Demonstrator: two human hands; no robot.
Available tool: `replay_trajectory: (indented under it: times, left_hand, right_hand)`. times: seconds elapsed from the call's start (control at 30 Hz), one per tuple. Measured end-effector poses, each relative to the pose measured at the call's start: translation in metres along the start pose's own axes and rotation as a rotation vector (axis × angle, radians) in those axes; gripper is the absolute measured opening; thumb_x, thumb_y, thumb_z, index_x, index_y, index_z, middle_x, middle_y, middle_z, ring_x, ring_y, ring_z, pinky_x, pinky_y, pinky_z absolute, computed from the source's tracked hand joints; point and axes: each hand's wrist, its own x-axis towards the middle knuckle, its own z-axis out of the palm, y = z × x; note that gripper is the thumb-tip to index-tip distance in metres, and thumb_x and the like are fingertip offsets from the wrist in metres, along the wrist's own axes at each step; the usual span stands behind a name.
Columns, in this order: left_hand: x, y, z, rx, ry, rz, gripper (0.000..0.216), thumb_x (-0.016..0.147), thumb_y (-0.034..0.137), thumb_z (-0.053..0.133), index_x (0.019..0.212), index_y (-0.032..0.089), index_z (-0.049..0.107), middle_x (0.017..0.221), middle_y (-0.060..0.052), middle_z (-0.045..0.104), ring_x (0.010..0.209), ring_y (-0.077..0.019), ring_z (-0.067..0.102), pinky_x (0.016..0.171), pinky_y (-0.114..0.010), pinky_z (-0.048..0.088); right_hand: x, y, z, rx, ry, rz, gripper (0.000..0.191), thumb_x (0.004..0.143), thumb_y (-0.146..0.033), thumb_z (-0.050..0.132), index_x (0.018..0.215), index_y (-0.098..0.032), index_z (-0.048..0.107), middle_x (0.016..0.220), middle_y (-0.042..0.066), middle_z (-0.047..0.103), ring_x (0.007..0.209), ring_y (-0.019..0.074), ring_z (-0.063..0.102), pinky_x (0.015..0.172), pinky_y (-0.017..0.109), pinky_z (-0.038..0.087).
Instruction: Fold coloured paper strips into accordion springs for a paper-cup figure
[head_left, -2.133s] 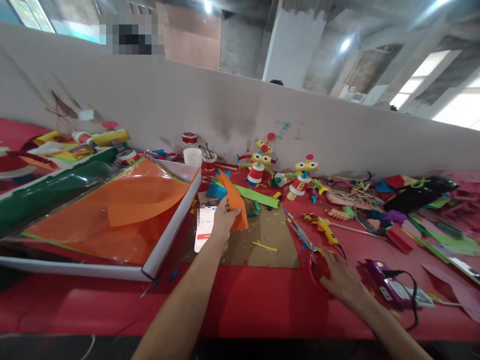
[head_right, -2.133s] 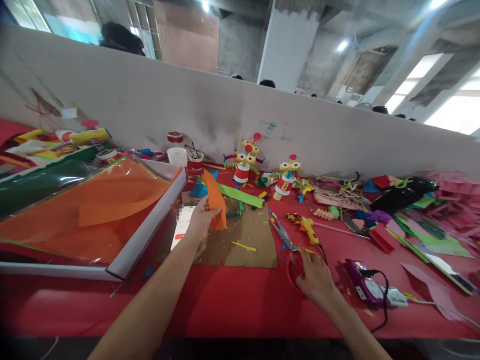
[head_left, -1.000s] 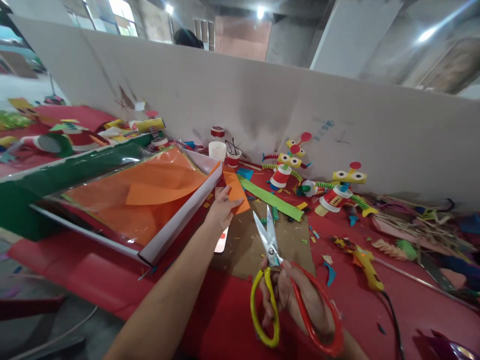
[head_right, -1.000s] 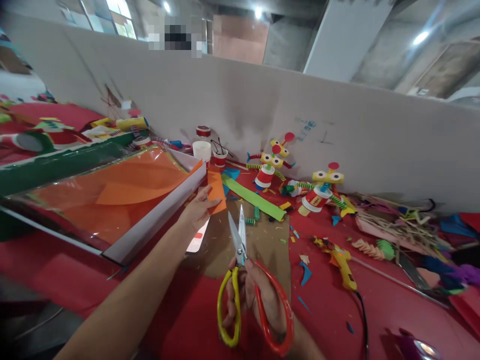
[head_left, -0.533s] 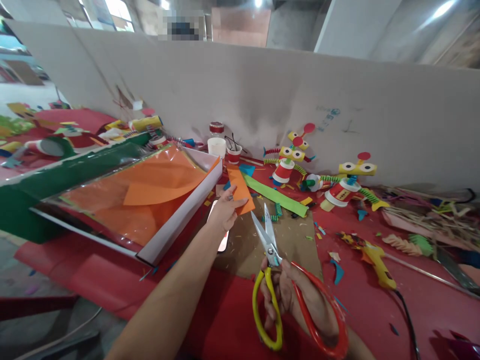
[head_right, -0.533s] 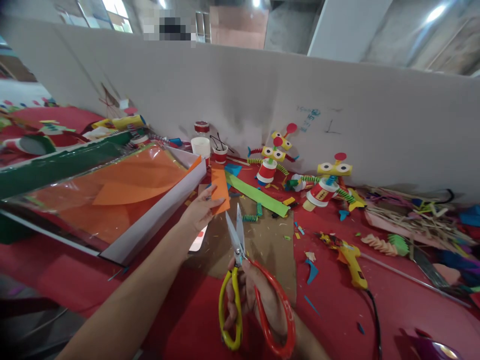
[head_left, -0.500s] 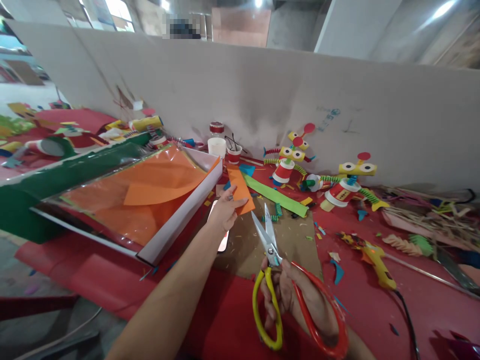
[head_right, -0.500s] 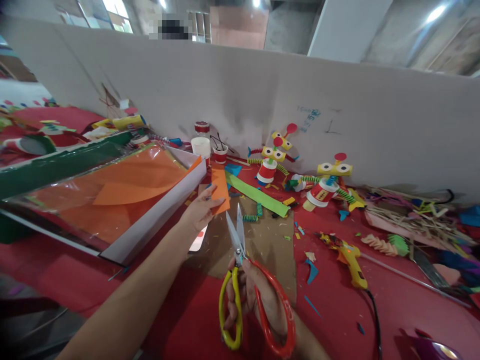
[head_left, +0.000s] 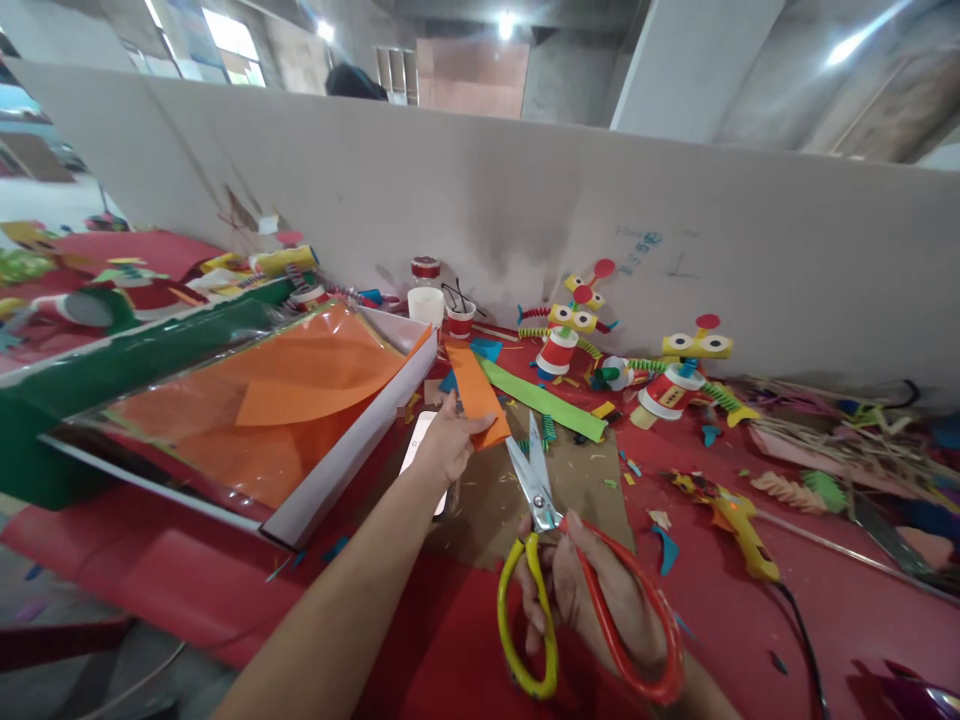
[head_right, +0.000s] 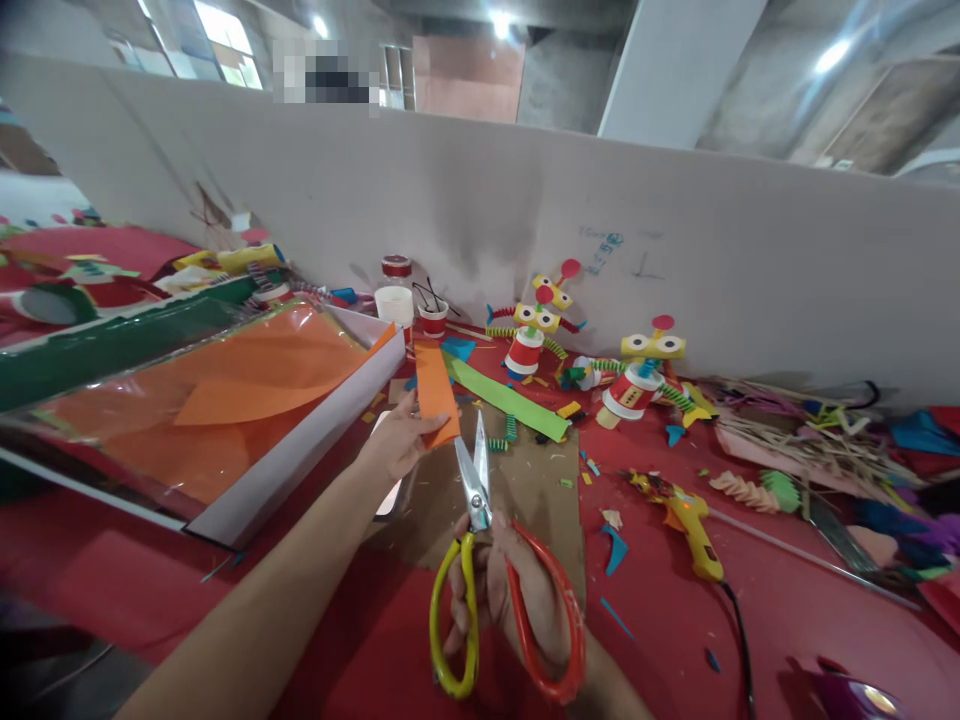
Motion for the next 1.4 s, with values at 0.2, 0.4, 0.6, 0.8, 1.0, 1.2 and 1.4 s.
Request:
replay_trajectory:
  times: [0.2, 0.4, 0.6, 0.8, 1.0, 1.2, 1.4]
  left_hand:
    - [-0.003, -0.004, 0.001, 0.021, -0.184, -0.014, 0.070, 0.059, 0.003, 0.073, 0.121, 0.024, 0.049, 0.089, -0.003, 0.070, 0.084, -0.0174, 0.067, 0.079, -0.029, 0.054]
    - [-0.001, -0.011, -0.003, 0.019, -0.222, 0.017, 0.074, 0.058, 0.002, 0.073, 0.123, 0.026, 0.047, 0.090, -0.002, 0.069, 0.082, -0.0173, 0.067, 0.075, -0.030, 0.054]
    - [-0.002, -0.008, -0.003, 0.027, -0.208, -0.003, 0.081, 0.057, 0.001, 0.073, 0.127, 0.029, 0.042, 0.091, -0.001, 0.069, 0.080, -0.0171, 0.067, 0.077, -0.032, 0.055]
    - [0.001, -0.001, -0.008, 0.050, -0.137, -0.047, 0.075, 0.057, -0.001, 0.073, 0.121, 0.024, 0.046, 0.084, -0.002, 0.070, 0.076, -0.0177, 0.068, 0.077, -0.034, 0.055]
    - [-0.009, 0.000, 0.001, 0.052, -0.166, -0.086, 0.043, 0.059, -0.002, 0.071, 0.097, 0.014, 0.057, 0.084, -0.006, 0.070, 0.078, -0.0176, 0.068, 0.074, -0.027, 0.055]
    - [-0.024, 0.000, 0.011, 0.056, -0.191, -0.164, 0.038, 0.060, -0.005, 0.067, 0.093, 0.013, 0.059, 0.088, -0.008, 0.070, 0.079, -0.0184, 0.067, 0.072, -0.027, 0.055]
    - [-0.012, 0.000, 0.004, -0.060, -0.128, -0.209, 0.018, 0.072, 0.005, 0.062, 0.089, 0.012, 0.061, 0.082, -0.008, 0.070, 0.073, -0.0176, 0.067, 0.069, -0.029, 0.056]
  right_hand:
    - [0.010, 0.006, -0.001, 0.133, -0.024, 0.007, 0.051, 0.085, -0.063, 0.033, 0.105, -0.019, 0.047, 0.071, 0.001, 0.059, 0.051, 0.0140, 0.054, 0.051, 0.030, 0.048]
    - [0.010, 0.006, -0.001, 0.179, -0.031, -0.002, 0.055, 0.082, -0.069, 0.031, 0.107, -0.021, 0.044, 0.069, 0.000, 0.056, 0.050, 0.0133, 0.052, 0.048, 0.028, 0.045]
    - [0.009, 0.006, -0.003, 0.186, -0.022, -0.002, 0.061, 0.079, -0.073, 0.030, 0.109, -0.021, 0.043, 0.071, 0.001, 0.055, 0.049, 0.0133, 0.050, 0.046, 0.027, 0.044]
    - [0.007, 0.004, -0.001, 0.194, -0.024, 0.024, 0.061, 0.079, -0.072, 0.033, 0.110, -0.021, 0.042, 0.071, 0.001, 0.055, 0.048, 0.0131, 0.049, 0.045, 0.027, 0.043]
    - [0.008, 0.005, -0.001, 0.196, -0.010, 0.005, 0.056, 0.082, -0.069, 0.031, 0.110, -0.021, 0.043, 0.070, 0.000, 0.055, 0.048, 0.0135, 0.049, 0.045, 0.028, 0.043]
    - [0.008, 0.002, -0.006, 0.212, -0.053, -0.001, 0.060, 0.081, -0.070, 0.029, 0.111, -0.021, 0.044, 0.069, 0.001, 0.055, 0.050, 0.0140, 0.050, 0.047, 0.028, 0.043]
    - [0.009, 0.003, -0.006, 0.222, -0.050, 0.017, 0.058, 0.081, -0.069, 0.033, 0.109, -0.020, 0.045, 0.071, 0.001, 0.055, 0.052, 0.0120, 0.048, 0.050, 0.026, 0.042]
